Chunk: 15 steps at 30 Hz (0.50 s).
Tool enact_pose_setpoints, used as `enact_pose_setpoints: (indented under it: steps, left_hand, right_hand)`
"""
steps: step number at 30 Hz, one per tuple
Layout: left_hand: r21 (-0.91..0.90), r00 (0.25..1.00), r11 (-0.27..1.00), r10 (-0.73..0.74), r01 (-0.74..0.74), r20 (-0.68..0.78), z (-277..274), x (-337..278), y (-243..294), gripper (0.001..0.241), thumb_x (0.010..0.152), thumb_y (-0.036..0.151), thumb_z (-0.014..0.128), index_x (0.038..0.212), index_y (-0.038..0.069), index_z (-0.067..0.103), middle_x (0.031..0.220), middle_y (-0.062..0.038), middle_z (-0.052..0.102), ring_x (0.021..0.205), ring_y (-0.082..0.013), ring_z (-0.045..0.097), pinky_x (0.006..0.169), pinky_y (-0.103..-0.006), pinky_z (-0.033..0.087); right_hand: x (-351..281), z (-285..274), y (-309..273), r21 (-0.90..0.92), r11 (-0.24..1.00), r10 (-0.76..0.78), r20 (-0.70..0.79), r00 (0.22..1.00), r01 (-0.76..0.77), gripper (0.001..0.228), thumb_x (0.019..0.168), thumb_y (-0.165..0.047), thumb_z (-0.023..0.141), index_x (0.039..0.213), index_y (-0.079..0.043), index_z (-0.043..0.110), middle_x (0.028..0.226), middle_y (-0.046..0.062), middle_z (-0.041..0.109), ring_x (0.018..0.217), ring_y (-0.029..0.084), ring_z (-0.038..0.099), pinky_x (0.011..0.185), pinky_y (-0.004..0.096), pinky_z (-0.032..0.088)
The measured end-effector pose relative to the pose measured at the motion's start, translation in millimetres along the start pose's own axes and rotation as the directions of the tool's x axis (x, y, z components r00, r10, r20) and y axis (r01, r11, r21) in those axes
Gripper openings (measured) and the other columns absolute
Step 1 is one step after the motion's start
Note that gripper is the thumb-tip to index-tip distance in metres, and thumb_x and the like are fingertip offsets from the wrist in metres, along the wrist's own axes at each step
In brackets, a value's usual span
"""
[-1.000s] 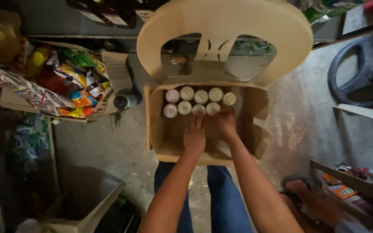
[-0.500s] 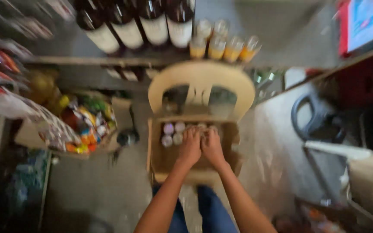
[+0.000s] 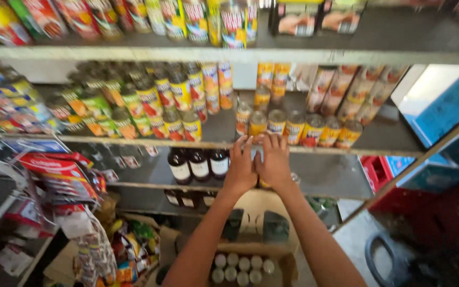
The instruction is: Packing various canned food items from a grocery shelf into a cardboard box.
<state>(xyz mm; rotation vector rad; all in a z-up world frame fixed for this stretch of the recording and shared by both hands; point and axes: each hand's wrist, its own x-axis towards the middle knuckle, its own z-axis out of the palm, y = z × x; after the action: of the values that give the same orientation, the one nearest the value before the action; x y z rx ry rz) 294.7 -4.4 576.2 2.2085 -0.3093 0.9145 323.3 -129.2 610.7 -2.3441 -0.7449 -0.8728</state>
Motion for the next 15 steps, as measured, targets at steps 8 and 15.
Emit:
enact_pose_setpoints:
  steps: [8, 15]
  left_hand:
    - [0.077, 1.000, 0.997, 0.015, -0.015, 0.010, 41, 38, -71, 0.077, 0.080, 0.007, 0.067, 0.150, -0.006, 0.037, 0.152, -0.030, 0.036, 0.142, -0.0490, 0.034, 0.120, -0.0554, 0.028]
    - [-0.011, 0.985, 0.987, -0.158, 0.159, 0.073, 43, 16, -76, 0.101, 0.079, 0.023, 0.084, 0.155, -0.005, 0.023, 0.154, -0.031, 0.024, 0.143, -0.0508, 0.024, 0.117, -0.0573, 0.023]
  right_hand:
    - [79, 24, 40, -0.175, 0.984, -0.003, 0.119, 0.993, 0.024, 0.073, 0.079, -0.031, 0.076, 0.142, -0.010, 0.046, 0.138, 0.016, 0.058, 0.141, 0.036, 0.037, 0.116, 0.069, 0.001]
    - [65, -3, 19, -0.039, 0.999, -0.010, 0.082, 0.997, 0.013, 0.071, 0.077, -0.025, 0.081, 0.141, -0.015, 0.052, 0.127, 0.010, 0.066, 0.136, 0.031, 0.046, 0.123, 0.059, 0.014]
